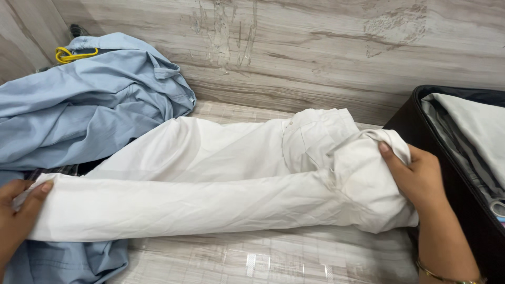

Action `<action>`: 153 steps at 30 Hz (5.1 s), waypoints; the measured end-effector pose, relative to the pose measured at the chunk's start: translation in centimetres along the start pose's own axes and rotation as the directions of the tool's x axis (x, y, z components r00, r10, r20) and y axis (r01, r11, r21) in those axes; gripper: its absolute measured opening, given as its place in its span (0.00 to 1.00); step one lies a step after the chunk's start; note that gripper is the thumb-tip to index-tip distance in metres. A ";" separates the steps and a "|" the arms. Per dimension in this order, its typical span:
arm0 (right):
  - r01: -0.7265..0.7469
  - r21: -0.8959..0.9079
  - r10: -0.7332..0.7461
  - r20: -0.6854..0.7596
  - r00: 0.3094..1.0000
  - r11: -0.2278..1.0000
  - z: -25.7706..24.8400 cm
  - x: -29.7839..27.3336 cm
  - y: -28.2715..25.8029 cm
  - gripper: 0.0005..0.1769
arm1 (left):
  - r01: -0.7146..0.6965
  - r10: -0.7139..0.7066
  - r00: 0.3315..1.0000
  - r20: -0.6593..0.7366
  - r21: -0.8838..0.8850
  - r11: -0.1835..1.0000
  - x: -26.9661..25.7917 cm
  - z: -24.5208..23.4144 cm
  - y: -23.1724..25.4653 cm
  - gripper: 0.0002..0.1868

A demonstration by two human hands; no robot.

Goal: The person buttons a white shirt and folds it into a compact rectangle, placing it into a suitcase. They then button a green plaid shirt and fold it similarly. The task involves handling two shirts and a suitcase on a wooden floor.

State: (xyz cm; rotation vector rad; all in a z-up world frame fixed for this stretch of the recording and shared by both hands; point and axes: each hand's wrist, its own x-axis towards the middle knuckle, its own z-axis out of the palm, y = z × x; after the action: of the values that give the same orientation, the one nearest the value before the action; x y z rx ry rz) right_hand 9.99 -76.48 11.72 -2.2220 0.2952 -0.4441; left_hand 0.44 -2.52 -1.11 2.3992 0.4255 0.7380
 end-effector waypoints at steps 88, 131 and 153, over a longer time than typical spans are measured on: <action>0.043 -0.710 0.191 0.246 0.950 0.702 2.3 -3.9 5.6 0.40 | -0.685 0.627 0.722 0.294 0.432 0.586 -7.6 2.2 19.6 0.28; 0.505 -0.524 -0.256 0.476 0.841 0.686 15.1 -2.8 7.2 0.46 | 0.188 -0.117 0.302 0.946 0.061 0.980 2.3 11.7 26.3 0.52; 0.274 -0.748 0.149 0.443 0.884 0.605 13.7 -1.5 3.8 0.52 | -0.470 0.168 0.629 0.759 0.200 0.860 -9.2 20.3 32.5 0.48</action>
State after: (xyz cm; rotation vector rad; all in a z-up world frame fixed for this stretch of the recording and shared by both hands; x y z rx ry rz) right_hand 14.04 -68.87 0.35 -3.1471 0.1548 0.3009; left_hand 9.29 -40.87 1.56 2.9264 -0.2464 -0.2531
